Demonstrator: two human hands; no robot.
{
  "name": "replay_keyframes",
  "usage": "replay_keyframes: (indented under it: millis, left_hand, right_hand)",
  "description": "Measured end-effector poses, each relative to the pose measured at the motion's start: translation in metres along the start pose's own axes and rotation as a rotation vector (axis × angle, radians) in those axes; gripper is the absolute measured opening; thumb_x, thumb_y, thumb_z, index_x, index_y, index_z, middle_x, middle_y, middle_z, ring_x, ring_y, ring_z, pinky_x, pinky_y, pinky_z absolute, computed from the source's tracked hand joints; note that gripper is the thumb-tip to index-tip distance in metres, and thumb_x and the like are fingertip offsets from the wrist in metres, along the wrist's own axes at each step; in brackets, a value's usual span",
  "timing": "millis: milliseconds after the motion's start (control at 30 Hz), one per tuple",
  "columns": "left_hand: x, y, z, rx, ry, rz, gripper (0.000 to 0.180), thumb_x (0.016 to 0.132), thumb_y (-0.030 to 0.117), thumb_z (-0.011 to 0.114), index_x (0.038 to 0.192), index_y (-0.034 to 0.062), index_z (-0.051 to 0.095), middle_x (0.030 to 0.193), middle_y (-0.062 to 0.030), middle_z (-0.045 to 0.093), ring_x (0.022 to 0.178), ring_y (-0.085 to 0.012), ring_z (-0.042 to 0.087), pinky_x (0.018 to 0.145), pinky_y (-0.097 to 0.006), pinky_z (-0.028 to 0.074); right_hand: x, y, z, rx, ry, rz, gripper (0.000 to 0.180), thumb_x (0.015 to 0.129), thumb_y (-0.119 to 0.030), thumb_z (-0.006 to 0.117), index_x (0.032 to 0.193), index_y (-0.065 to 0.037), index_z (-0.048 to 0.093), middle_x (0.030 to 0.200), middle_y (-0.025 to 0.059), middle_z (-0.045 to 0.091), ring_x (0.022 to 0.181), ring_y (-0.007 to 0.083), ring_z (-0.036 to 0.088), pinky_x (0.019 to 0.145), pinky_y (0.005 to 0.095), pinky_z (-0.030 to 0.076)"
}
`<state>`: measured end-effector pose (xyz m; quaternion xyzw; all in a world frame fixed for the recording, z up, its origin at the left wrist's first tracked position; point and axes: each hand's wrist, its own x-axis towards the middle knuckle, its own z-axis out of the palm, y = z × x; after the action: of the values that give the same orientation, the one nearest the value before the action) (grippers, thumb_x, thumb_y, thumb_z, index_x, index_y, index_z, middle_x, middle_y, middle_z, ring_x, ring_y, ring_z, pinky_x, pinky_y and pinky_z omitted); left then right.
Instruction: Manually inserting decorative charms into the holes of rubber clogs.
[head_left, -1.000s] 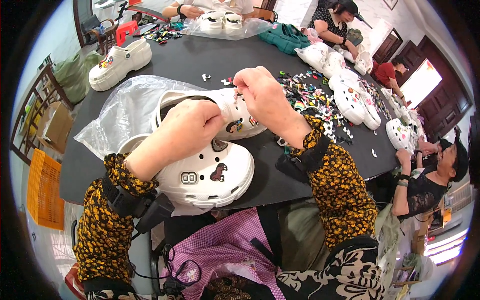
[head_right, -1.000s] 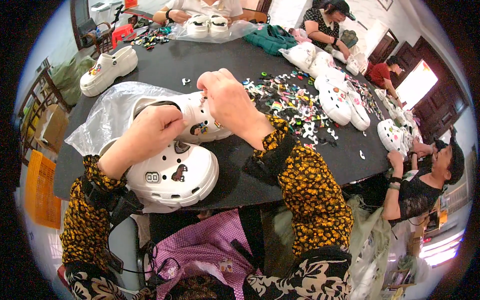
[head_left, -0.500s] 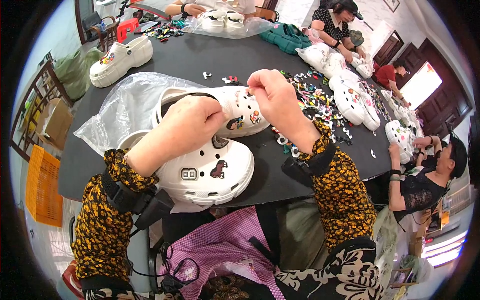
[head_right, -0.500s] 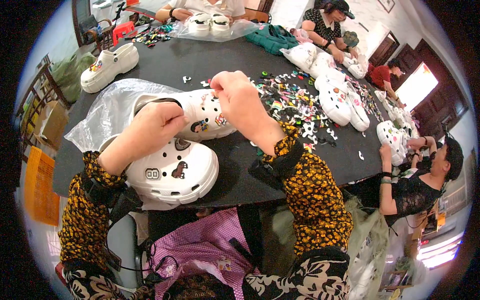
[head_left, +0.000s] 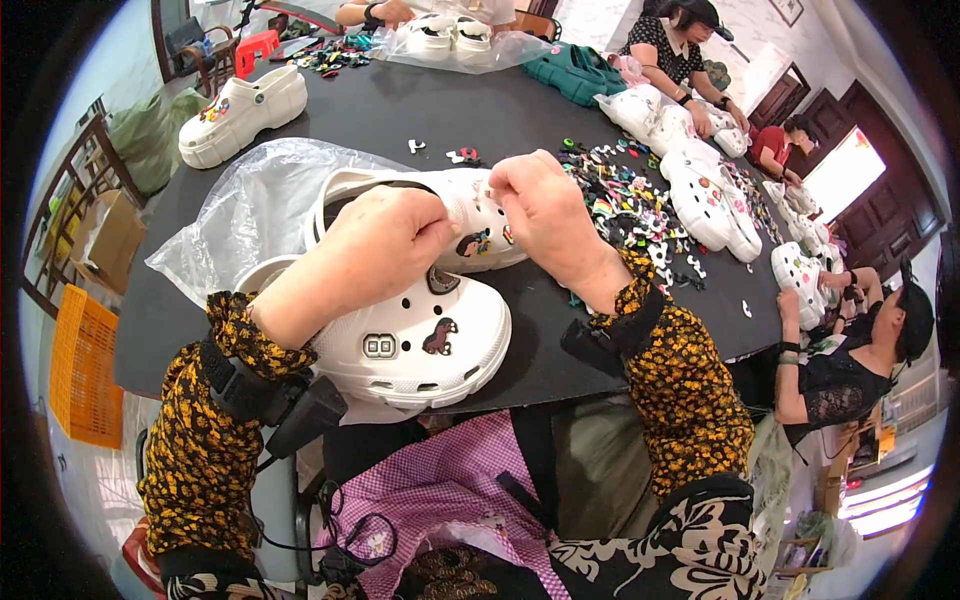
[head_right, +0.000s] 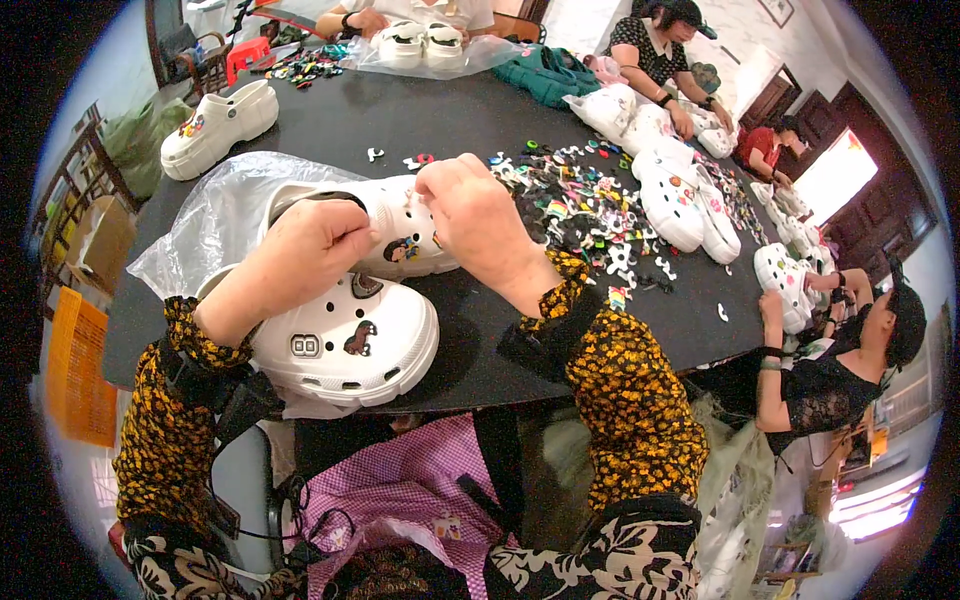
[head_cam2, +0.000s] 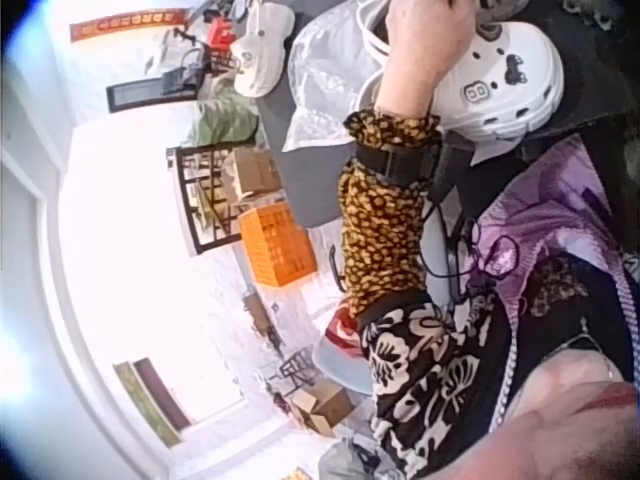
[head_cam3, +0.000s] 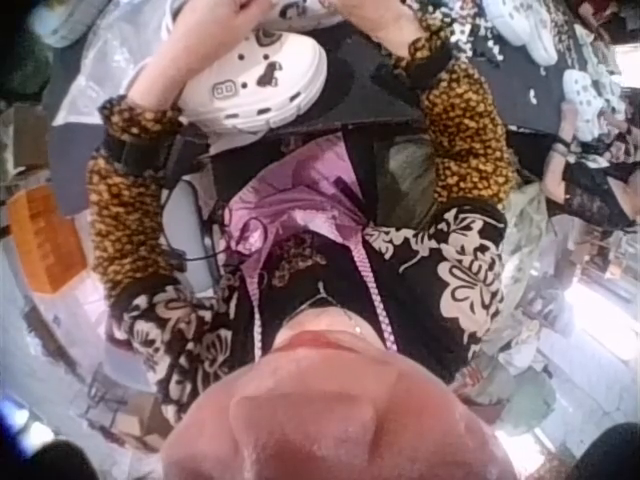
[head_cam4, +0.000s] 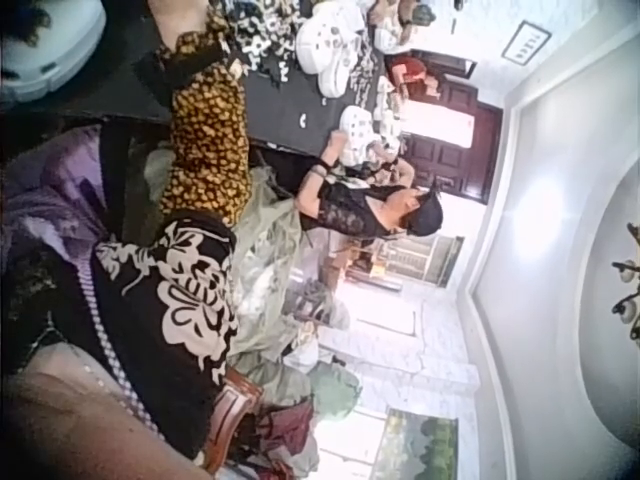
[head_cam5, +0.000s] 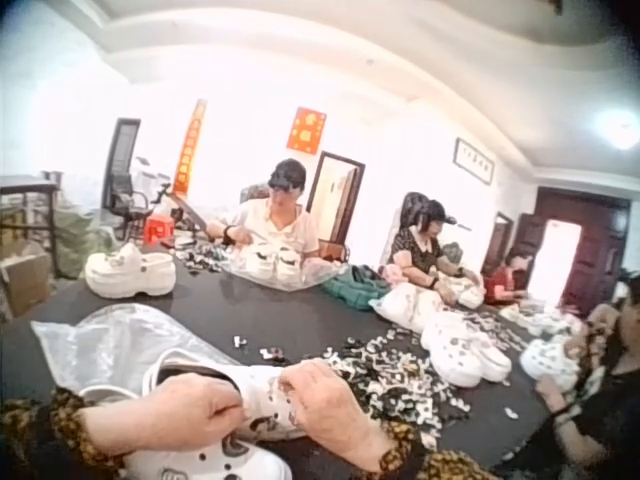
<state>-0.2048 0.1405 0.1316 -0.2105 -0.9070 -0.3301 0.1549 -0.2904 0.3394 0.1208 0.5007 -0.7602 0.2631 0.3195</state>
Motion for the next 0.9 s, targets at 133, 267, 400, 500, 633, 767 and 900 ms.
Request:
replay_keyframes:
  millis: [133,267,400,500,633,767,900]
  left_hand:
    - [0.001,0.003,0.000,0.012,-0.015,-0.015,0.022,0.085,0.015,0.059,0.076,-0.0044,0.057,0.067,-0.0188,0.055,0.063,-0.0318,0.056,0.059,-0.039,0.043]
    - [0.002,0.010,-0.003,0.008,-0.065,-0.068,0.022,0.084,0.015,0.062,0.076,-0.0041,0.057,0.066,-0.0178,0.054,0.061,-0.0280,0.055,0.058,-0.038,0.042]
    - [0.001,0.002,-0.001,-0.041,-0.033,-0.038,0.021,0.082,0.015,0.063,0.075,-0.0040,0.057,0.065,-0.0173,0.053,0.059,-0.0258,0.054,0.057,-0.038,0.042]
    - [0.002,0.000,-0.002,-0.045,-0.053,-0.022,0.019,0.080,0.013,0.062,0.075,-0.0038,0.056,0.063,-0.0167,0.052,0.056,-0.0252,0.051,0.055,-0.037,0.041]
    - [0.004,0.002,-0.005,-0.066,-0.086,-0.001,0.020,0.079,0.012,0.062,0.072,-0.0039,0.053,0.061,-0.0163,0.050,0.054,-0.0240,0.048,0.054,-0.037,0.040]
    - [0.006,0.005,-0.007,-0.066,-0.145,-0.011,0.021,0.079,0.012,0.062,0.070,-0.0039,0.052,0.060,-0.0165,0.049,0.053,-0.0228,0.047,0.054,-0.037,0.040]
    - [0.006,0.002,-0.005,-0.060,-0.161,0.008,0.020,0.079,0.012,0.062,0.070,-0.0038,0.052,0.059,-0.0168,0.048,0.053,-0.0225,0.046,0.054,-0.036,0.040]
  right_hand:
    - [-0.003,-0.003,-0.006,0.074,-0.013,0.176,0.007,0.078,-0.001,0.059,0.084,-0.004,0.058,0.078,0.0124,0.059,0.080,0.0316,0.056,0.073,0.0403,0.047]
    - [-0.008,-0.001,-0.011,0.061,-0.035,0.174,0.004,0.079,-0.003,0.060,0.083,-0.004,0.059,0.077,0.0134,0.059,0.080,0.0323,0.056,0.073,0.0404,0.047]
    - [-0.010,-0.008,-0.017,0.034,-0.110,0.154,0.007,0.077,0.000,0.057,0.083,-0.004,0.060,0.078,0.0146,0.059,0.081,0.0332,0.057,0.074,0.0418,0.046]
    - [-0.015,-0.018,-0.021,-0.007,-0.178,0.102,0.012,0.076,0.001,0.056,0.085,-0.004,0.059,0.079,0.0144,0.060,0.082,0.0334,0.057,0.077,0.0424,0.044]
    - [-0.012,-0.021,-0.025,-0.069,-0.231,0.070,0.015,0.074,0.001,0.056,0.088,-0.005,0.058,0.080,0.0131,0.060,0.084,0.0325,0.058,0.080,0.0421,0.043]
    - [-0.003,-0.014,-0.029,-0.042,-0.309,0.029,0.015,0.074,0.001,0.056,0.088,-0.005,0.056,0.081,0.0110,0.060,0.084,0.0313,0.057,0.081,0.0413,0.043]
    - [0.000,-0.007,-0.028,0.034,-0.351,0.027,0.017,0.073,0.002,0.055,0.089,-0.004,0.056,0.081,0.0102,0.060,0.085,0.0309,0.057,0.081,0.0414,0.043]
